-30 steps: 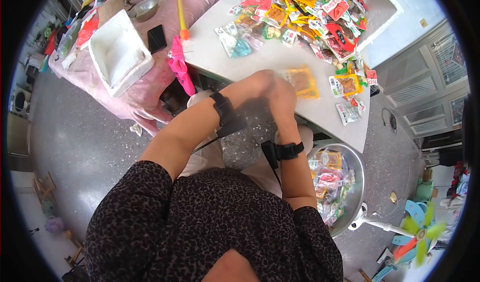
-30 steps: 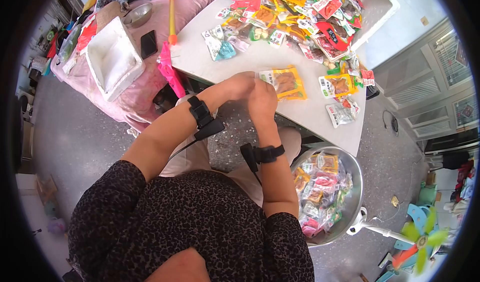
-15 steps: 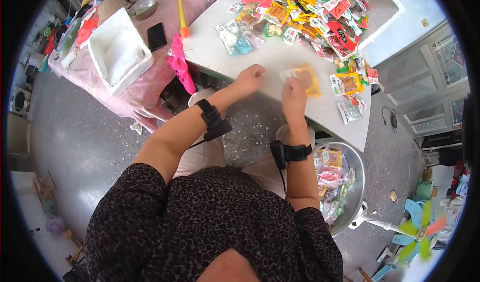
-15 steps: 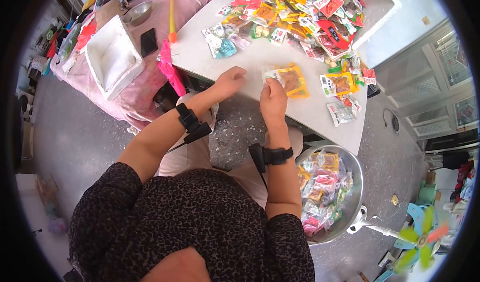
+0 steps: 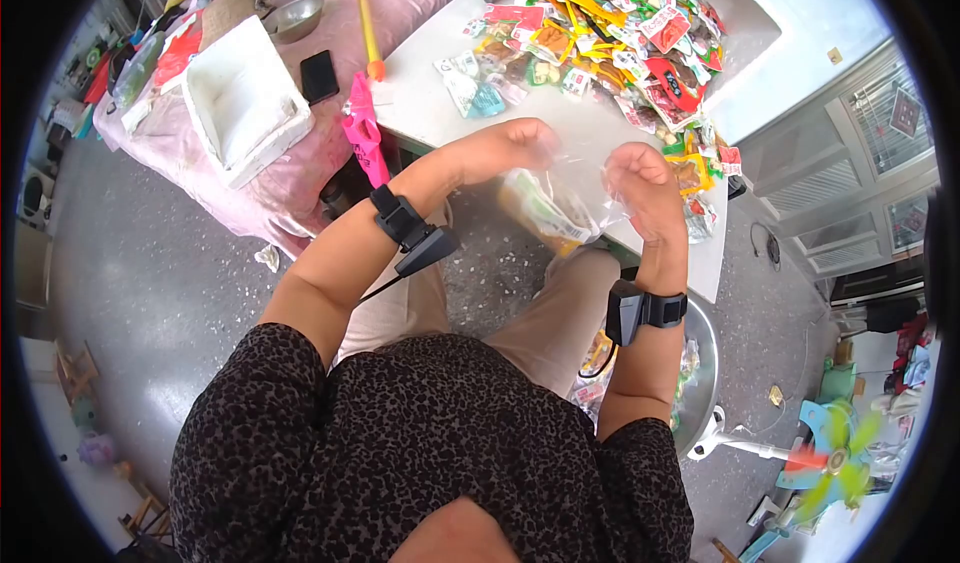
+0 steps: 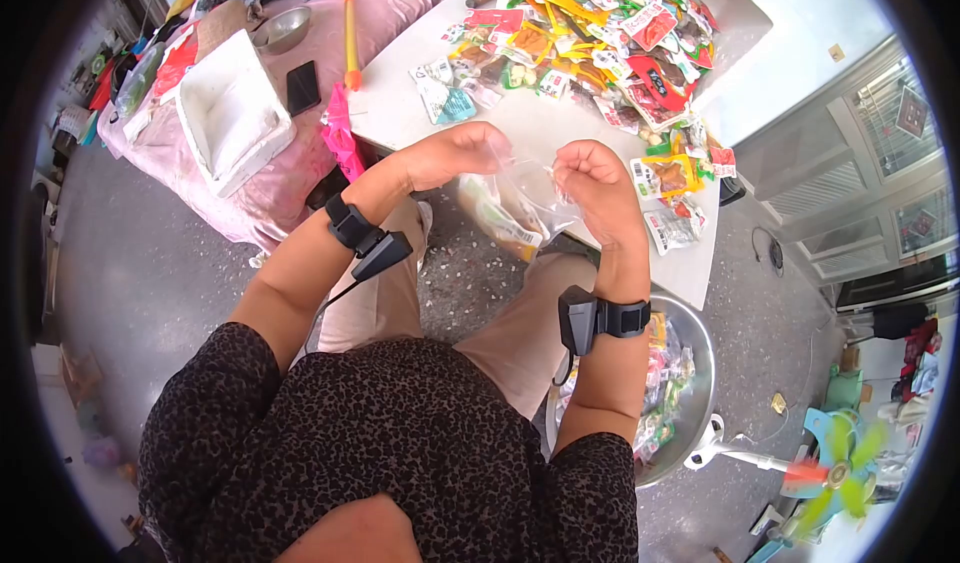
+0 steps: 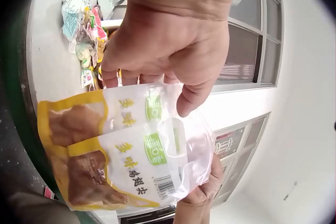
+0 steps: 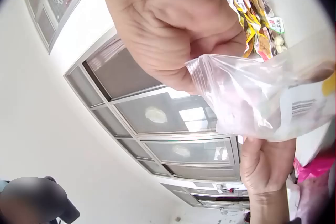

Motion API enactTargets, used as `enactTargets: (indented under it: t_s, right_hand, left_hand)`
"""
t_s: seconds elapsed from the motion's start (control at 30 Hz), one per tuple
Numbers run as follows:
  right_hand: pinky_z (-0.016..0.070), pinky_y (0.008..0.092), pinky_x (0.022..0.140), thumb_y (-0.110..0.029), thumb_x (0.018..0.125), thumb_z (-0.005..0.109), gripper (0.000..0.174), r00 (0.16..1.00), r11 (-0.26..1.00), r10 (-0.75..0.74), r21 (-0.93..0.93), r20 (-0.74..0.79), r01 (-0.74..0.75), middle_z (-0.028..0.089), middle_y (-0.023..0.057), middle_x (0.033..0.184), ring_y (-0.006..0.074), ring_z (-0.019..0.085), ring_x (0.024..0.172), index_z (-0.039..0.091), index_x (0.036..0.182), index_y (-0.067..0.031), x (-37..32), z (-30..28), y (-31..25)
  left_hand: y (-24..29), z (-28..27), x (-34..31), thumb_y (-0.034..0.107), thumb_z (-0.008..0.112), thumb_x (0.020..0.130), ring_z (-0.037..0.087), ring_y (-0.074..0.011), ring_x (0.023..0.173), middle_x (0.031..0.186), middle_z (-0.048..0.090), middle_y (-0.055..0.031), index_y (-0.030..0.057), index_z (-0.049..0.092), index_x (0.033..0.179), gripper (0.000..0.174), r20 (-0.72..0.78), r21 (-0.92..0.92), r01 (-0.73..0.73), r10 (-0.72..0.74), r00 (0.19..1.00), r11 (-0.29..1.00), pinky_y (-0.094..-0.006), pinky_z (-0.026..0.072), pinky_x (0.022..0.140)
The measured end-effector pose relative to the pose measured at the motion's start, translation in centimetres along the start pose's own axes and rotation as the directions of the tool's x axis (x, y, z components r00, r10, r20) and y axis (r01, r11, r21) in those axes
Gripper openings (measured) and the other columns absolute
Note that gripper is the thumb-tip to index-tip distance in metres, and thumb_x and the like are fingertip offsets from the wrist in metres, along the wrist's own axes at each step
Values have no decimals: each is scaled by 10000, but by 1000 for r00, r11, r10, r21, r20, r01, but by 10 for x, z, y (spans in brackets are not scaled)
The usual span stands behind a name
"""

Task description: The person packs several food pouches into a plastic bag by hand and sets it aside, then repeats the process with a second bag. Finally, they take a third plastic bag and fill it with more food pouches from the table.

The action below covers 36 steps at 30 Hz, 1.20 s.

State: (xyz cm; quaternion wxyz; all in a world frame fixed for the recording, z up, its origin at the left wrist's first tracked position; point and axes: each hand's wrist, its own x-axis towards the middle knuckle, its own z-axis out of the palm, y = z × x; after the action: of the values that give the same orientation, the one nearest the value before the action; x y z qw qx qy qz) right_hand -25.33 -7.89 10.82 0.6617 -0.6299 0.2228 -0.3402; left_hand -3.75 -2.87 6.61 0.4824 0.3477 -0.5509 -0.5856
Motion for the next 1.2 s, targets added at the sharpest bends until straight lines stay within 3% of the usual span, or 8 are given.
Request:
enactTargets:
  t_s: [0.13, 0.37, 0.47, 0.57, 0.77, 0.97, 1.07, 1.2]
  right_hand:
    - [383, 189, 577, 35, 750, 492, 158, 999, 999, 40, 13, 35, -41, 536, 20, 750, 68, 479, 649, 500, 898, -20, -14, 5, 7]
    - [399, 241, 707, -29, 746, 523, 212, 996, 981, -46, -182, 81, 60, 533, 31, 872, 112, 493, 816, 497, 955, -22, -50, 36, 7]
    - [409, 285, 656, -91, 751, 527, 187, 991, 662, -126, -741, 40, 114, 546, 71, 812, 177, 521, 759, 507, 921, -16, -55, 64, -8]
    - [405, 343, 621, -149, 762, 507, 180, 953, 406, -198, -866, 228, 292, 531, 132, 750, 271, 513, 702, 515, 871, -5, -53, 72, -4]
    - [395, 373, 613, -168, 782, 473, 179, 966, 526, -145, -811, 214, 258, 520, 150, 698, 317, 493, 678, 519, 746, 2, -66, 83, -14]
    - [395, 390, 606, -162, 770, 483, 158, 963, 502, -192, -824, 191, 263, 525, 142, 695, 316, 508, 676, 505, 734, -10, -100, 55, -18]
    - [406, 343, 603, -142, 772, 511, 133, 977, 619, -211, -773, 6, 139, 528, 133, 709, 275, 516, 661, 527, 776, -10, -132, 17, -26]
    - [386, 244, 580, -101, 777, 525, 88, 930, 665, -16, -698, -367, -264, 498, 34, 648, 121, 475, 628, 528, 774, -14, -190, -40, -39]
  left_hand:
    - [3, 8, -21, 71, 529, 780, 502, -72, 760, 814, 556, 1, 41, 523, 815, 47, 13, -292, -41, 47, 999, 955, -218, 406, 706]
    - [15, 21, -53, 67, 514, 805, 506, -97, 758, 816, 551, -36, 37, 511, 813, 31, -164, -78, -214, 200, 966, 974, -246, 413, 697]
    - [22, 28, -62, 77, 517, 804, 487, -56, 713, 773, 539, -3, 33, 510, 818, 47, -216, 95, -262, 277, 936, 960, -204, 406, 658]
    - [23, 31, -72, 75, 516, 807, 484, -54, 715, 773, 538, -3, 28, 512, 829, 52, -236, 161, -285, 317, 919, 945, -201, 402, 656]
    - [21, 31, -92, 58, 501, 811, 502, -96, 732, 781, 549, -38, 23, 503, 798, 37, -193, -161, -224, 192, 962, 961, -240, 399, 688]
    - [0, 11, -103, 83, 515, 803, 499, -100, 791, 861, 552, -47, 30, 521, 864, 81, -37, -109, 2, -6, 999, 994, -245, 395, 713]
    - [-23, -17, -110, 86, 500, 810, 501, -101, 830, 881, 548, -42, 26, 518, 899, 110, -78, -22, 167, -168, 983, 986, -246, 394, 746]
    - [-78, -66, -131, 92, 513, 787, 515, -121, 835, 890, 556, -50, 19, 524, 880, 118, -316, 387, 295, -174, 933, 874, -260, 403, 743]
